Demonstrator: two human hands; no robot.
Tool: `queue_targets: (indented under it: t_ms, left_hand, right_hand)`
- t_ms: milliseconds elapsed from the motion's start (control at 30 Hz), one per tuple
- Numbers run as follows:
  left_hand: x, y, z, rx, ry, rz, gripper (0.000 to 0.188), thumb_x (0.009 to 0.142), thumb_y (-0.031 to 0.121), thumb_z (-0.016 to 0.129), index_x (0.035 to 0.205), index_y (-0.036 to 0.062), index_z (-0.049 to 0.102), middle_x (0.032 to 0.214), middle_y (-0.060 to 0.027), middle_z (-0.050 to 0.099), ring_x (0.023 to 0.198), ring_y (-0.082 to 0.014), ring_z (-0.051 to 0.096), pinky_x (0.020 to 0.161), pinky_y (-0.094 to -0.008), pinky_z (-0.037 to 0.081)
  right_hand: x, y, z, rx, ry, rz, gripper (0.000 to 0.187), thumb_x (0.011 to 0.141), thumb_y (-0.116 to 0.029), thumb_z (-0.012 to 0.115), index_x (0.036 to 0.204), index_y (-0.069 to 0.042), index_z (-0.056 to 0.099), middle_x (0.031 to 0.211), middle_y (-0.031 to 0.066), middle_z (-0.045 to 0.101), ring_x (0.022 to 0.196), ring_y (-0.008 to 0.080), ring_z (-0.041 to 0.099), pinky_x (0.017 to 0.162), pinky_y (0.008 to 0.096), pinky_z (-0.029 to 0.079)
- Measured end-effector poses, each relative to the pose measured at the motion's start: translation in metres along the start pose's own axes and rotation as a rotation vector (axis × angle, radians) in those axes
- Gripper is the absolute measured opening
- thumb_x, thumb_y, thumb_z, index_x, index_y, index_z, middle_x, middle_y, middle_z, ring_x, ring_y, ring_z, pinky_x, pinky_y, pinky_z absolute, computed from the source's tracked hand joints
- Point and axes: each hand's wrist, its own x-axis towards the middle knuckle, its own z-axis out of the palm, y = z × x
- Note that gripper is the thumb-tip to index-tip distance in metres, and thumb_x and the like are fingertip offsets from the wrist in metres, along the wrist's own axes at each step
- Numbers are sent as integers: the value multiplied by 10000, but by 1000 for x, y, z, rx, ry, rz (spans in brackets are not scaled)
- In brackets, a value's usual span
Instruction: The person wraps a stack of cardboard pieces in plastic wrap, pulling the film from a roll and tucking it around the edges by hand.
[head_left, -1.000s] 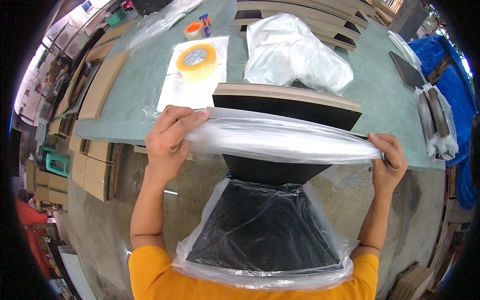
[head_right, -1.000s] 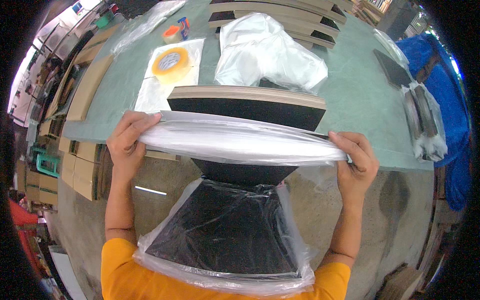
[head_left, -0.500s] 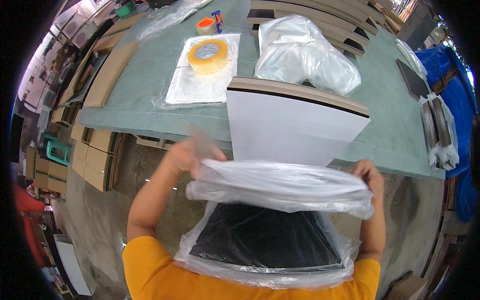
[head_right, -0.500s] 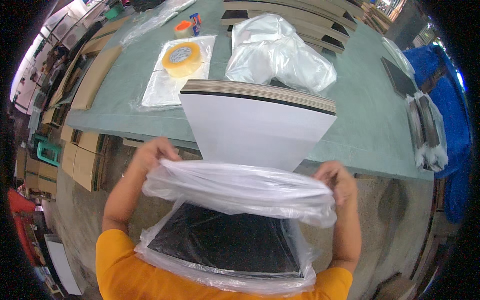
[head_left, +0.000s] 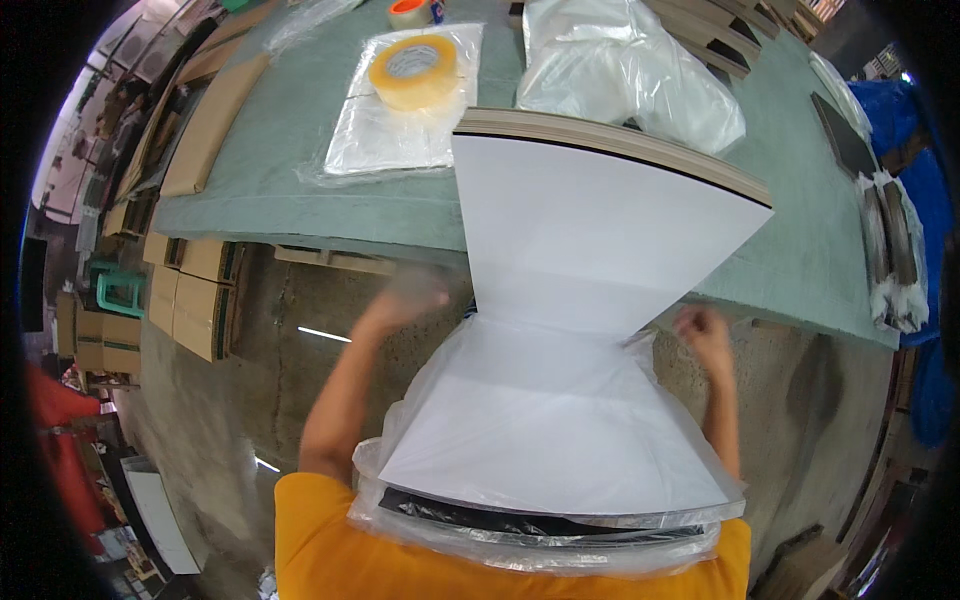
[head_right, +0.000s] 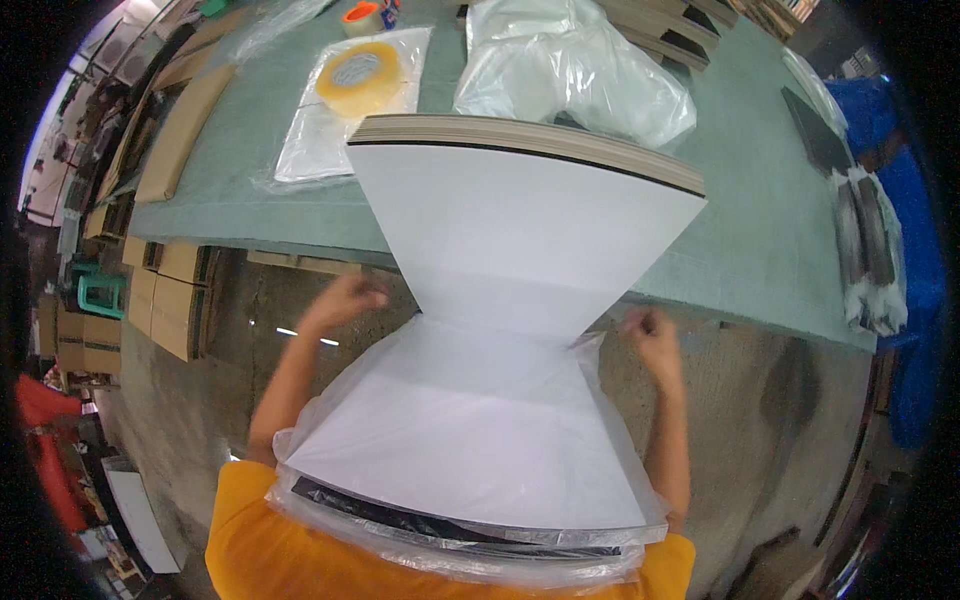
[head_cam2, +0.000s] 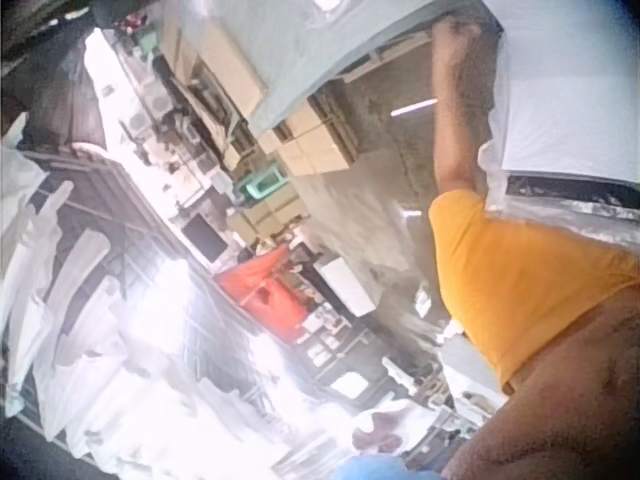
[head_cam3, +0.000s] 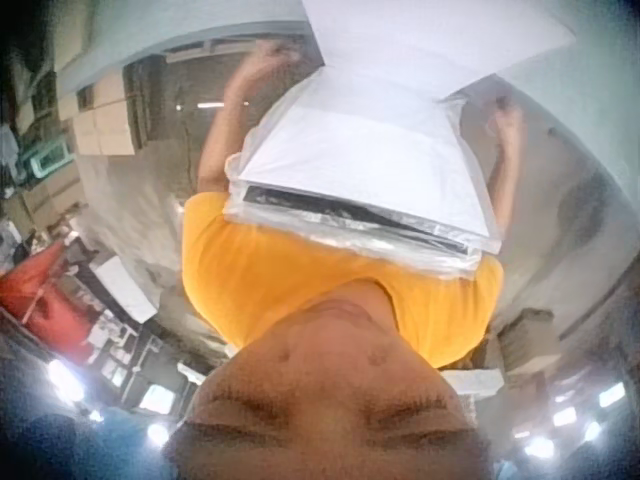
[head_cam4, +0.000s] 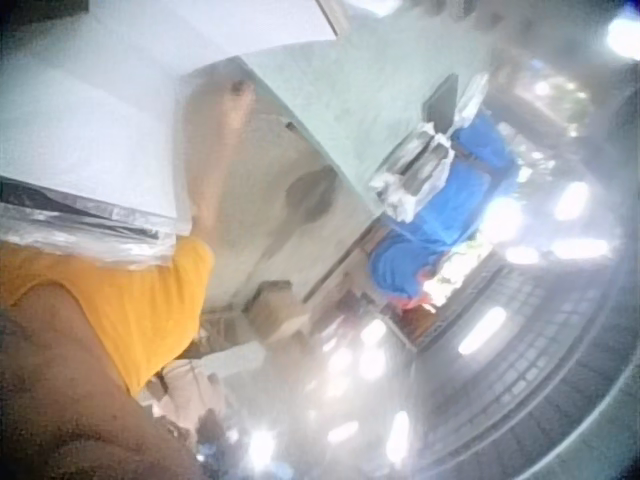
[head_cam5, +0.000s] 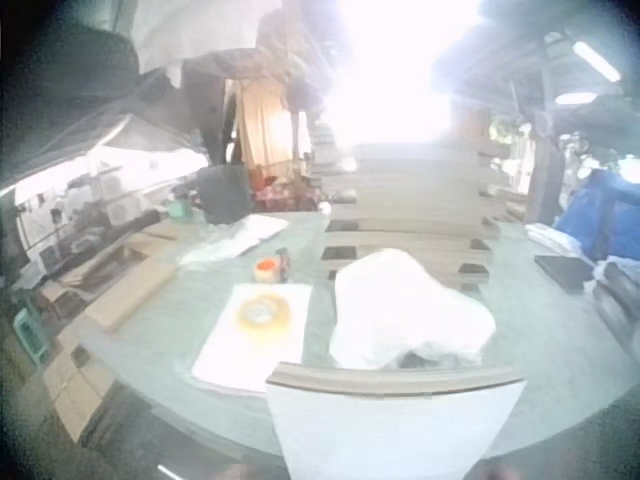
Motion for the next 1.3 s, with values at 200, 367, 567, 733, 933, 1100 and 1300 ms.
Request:
queue_targets:
  t_ms: [200,367,567,733,933,1100,1300]
  left_hand:
    - [-61,115,17,-226,-1105,845,261,804,205,551,1020,59,572,1042,-133,515,1013,-253,461,887,-371,344]
    - [7,-2,89,281,-280,332,294,807,200,542,1071,71,544,1092,-131,514,1078,-256,441,912,-359,332]
    - [1,196,23,698,-769,668,220,794,186,567,976,62,563,862,-114,580,843,-234,558,749,-338,434]
    - [94,341,9,753,86,1137,177,749,214,615,831,65,567,750,-76,563,726,-203,550,623,-303,427]
    - [249,325,4,1375,520,1245,320,700,198,624,966,42,540,901,-155,570,927,-290,523,764,-370,412]
    - [270,356,-20,826,458,996,235,703,123,529,894,-8,565,867,-236,577,816,-381,554,732,-422,437]
    - [179,399,-65,-576,200,585,215,781,210,563,929,54,567,856,-80,595,779,-203,577,750,-334,461]
  right_hand:
    - [-68,-156,43,158,-1548,-609,695,817,-433,488,1284,27,259,1285,197,347,1178,314,339,989,440,232]
    - [-32,-32,100,-355,-1017,-238,717,853,-497,354,1318,16,166,1351,212,215,1244,327,225,1025,366,160]
    - [2,20,109,-397,-854,-144,759,833,-566,297,1296,31,226,1346,197,242,1258,301,217,1021,350,184]
    - [2,16,109,-424,-766,-138,754,822,-579,304,1293,8,256,1333,191,274,1233,311,269,1011,348,215]
    - [-1,1,103,-382,-714,-95,703,815,-552,350,1276,-22,317,1286,192,353,1205,314,317,1000,355,234]
    - [-3,14,105,-290,-547,-130,556,802,-444,472,1181,-38,454,1140,197,498,1069,303,475,905,349,363]
    - [-7,-22,74,-272,-335,-287,321,785,-249,568,1029,-40,571,951,116,614,870,242,585,753,347,446]
